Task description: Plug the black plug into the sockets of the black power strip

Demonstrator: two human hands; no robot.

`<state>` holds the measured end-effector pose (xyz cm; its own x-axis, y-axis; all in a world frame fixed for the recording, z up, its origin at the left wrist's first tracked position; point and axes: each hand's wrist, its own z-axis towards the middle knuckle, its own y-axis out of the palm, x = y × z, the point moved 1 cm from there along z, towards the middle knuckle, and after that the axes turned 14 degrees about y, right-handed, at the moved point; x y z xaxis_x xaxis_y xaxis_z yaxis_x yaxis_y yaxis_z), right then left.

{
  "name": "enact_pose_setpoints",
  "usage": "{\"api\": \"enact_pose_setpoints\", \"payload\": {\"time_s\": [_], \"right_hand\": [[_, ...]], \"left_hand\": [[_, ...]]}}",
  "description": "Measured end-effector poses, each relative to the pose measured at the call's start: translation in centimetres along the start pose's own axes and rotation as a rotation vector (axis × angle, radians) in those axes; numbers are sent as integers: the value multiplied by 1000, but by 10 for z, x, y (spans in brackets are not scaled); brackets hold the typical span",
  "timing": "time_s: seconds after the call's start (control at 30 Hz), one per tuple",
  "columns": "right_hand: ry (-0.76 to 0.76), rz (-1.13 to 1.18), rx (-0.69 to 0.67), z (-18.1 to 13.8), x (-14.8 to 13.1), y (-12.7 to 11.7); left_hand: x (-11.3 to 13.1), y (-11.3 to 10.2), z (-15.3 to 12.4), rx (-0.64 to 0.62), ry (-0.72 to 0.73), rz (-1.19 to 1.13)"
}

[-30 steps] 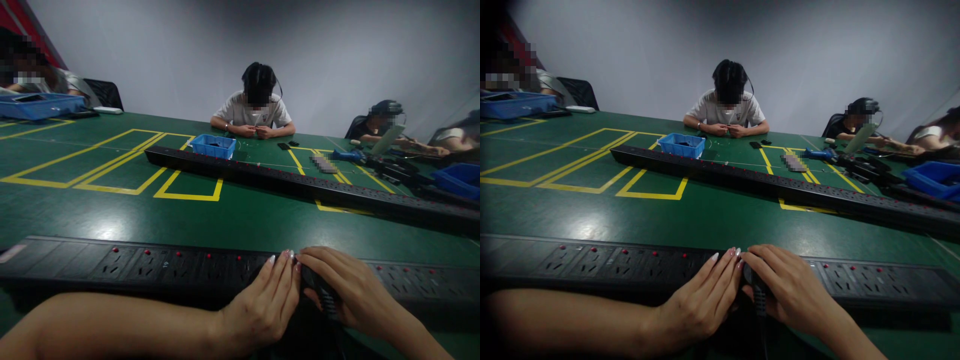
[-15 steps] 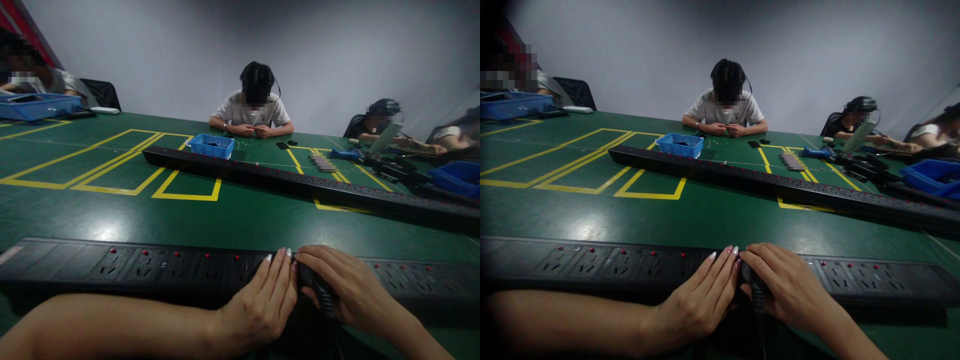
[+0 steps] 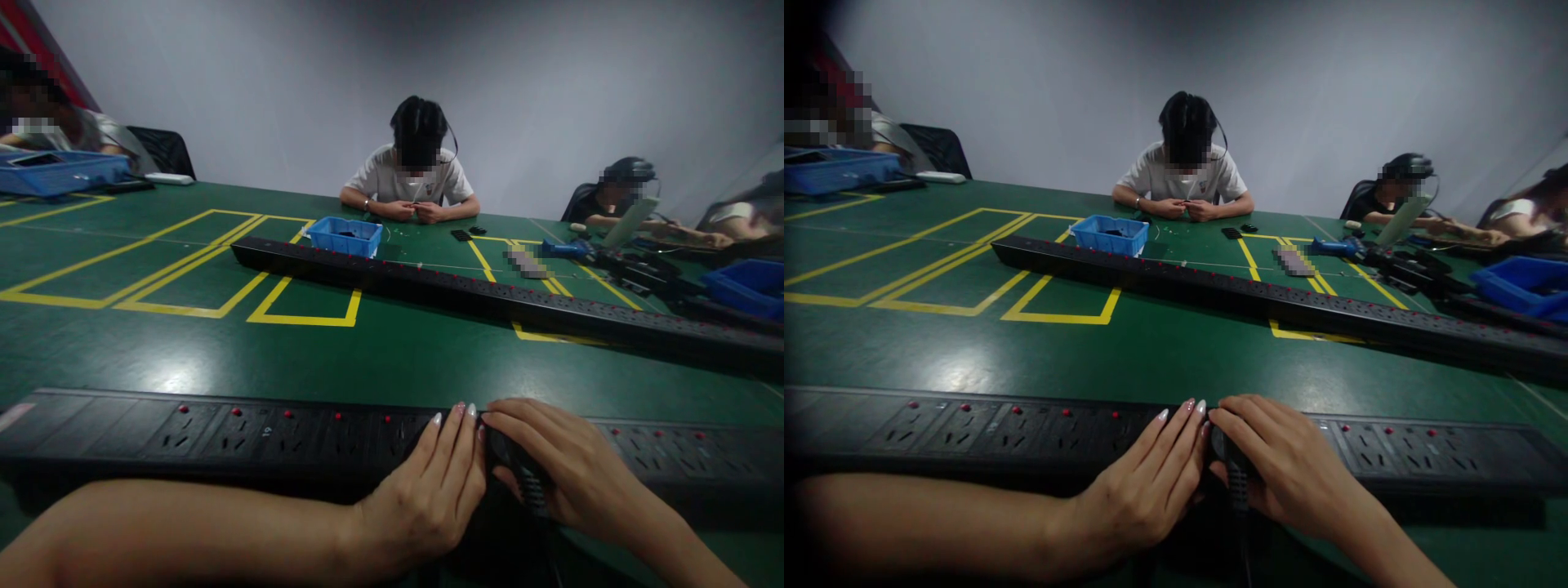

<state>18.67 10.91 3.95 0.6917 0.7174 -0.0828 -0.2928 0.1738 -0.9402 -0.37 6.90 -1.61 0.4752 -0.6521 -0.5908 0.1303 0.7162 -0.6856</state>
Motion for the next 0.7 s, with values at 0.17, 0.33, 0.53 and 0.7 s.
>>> {"api": "enact_pose_setpoints", "payload": {"time_s": [0.17,0.33,0.53,0.7], "right_hand": [[4,18,-10,0,0,0],[8,17,-16,1,-1,0],[8,34,-15,2,-1,-1],[2,18,-23,0,0,0]], "left_hand": [[-1,-1,0,-5,11,-2],[0,-1,0,-9,3,-8],[0,-1,0,-1,0,-1],[-1,-1,0,-9,0,-4]]}}
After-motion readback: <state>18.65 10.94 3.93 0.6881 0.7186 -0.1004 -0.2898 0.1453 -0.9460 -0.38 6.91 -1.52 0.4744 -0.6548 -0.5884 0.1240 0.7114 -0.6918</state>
